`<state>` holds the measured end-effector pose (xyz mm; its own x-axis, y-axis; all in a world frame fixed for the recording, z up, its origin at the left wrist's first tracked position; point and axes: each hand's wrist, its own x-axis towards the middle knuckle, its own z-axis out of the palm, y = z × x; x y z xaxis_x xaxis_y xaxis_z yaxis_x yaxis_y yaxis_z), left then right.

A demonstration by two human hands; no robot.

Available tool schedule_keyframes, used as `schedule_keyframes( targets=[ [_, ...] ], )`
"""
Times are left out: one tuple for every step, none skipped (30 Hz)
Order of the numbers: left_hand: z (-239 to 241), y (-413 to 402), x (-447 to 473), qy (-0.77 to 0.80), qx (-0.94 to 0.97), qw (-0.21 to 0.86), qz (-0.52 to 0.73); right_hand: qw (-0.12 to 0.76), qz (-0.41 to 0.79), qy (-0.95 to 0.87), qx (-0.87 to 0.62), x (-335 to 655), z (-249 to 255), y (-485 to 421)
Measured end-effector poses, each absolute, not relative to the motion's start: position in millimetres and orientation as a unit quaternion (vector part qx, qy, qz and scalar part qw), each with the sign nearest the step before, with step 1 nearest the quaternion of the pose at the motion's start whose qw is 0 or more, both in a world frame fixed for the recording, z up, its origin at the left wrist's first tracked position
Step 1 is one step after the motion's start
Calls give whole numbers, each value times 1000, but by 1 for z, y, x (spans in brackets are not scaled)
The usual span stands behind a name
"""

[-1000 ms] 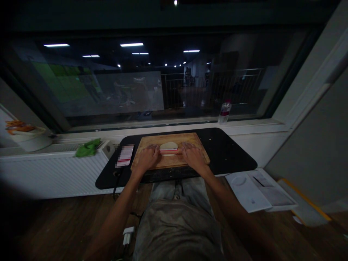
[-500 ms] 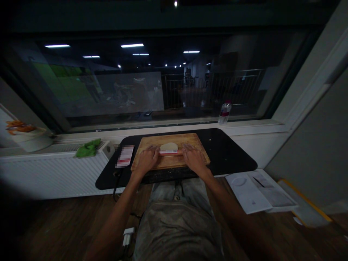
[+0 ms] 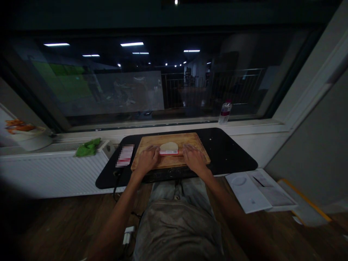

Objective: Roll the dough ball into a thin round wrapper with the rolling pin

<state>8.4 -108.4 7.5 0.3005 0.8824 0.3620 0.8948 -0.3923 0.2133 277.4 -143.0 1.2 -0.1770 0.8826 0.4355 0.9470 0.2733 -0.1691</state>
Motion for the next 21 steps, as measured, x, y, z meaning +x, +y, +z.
schedule_keyframes(
  targets=[
    [8, -108, 9, -552, -806, 14, -212, 225, -73, -767, -596, 277, 2, -142],
    [8, -107, 9, -554, -806, 14, -208, 218, -78, -771, -594, 277, 3, -140],
    [8, -106, 9, -555, -807, 15, -204, 210, -84, -773, -592, 277, 4, -138],
    [9, -105, 9, -555, -807, 17, -199, 203, -91, -775, -591, 277, 5, -136],
    [10, -104, 10, -557, -807, 20, -196, 195, -98, -776, -591, 276, 7, -133],
    [10, -103, 10, -559, -806, 23, -195, 188, -105, -778, -591, 276, 9, -130],
    [10, -102, 11, -561, -804, 26, -196, 181, -109, -779, -590, 275, 10, -127],
    [11, -101, 11, -563, -802, 29, -197, 173, -114, -781, -589, 274, 12, -124],
    [11, -100, 12, -566, -800, 32, -197, 166, -118, -783, -587, 274, 13, -122],
    [11, -98, 12, -570, -798, 36, -194, 160, -122, -785, -586, 274, 14, -119],
    [11, -96, 13, -572, -797, 40, -189, 154, -125, -787, -584, 273, 16, -117],
    [12, -94, 13, -573, -798, 46, -181, 148, -127, -787, -585, 273, 17, -114],
    [12, -92, 14, -572, -800, 51, -173, 141, -129, -786, -587, 272, 18, -111],
    [13, -90, 14, -572, -801, 54, -167, 135, -129, -784, -592, 272, 19, -109],
    [15, -87, 14, -573, -802, 56, -161, 129, -127, -781, -598, 272, 20, -106],
    [16, -85, 15, -574, -803, 57, -154, 121, -124, -778, -603, 271, 21, -102],
    [18, -82, 15, -575, -803, 57, -145, 113, -122, -775, -610, 271, 21, -99],
    [19, -79, 15, -575, -805, 56, -135, 103, -120, -771, -617, 271, 22, -95],
    [21, -76, 15, -576, -806, 54, -126, 90, -120, -768, -622, 270, 22, -91],
    [22, -73, 15, -574, -809, 50, -118, 74, -122, -768, -625, 270, 23, -87],
    [23, -70, 16, -572, -811, 44, -114, 59, -126, -769, -624, 270, 23, -83]
  ],
)
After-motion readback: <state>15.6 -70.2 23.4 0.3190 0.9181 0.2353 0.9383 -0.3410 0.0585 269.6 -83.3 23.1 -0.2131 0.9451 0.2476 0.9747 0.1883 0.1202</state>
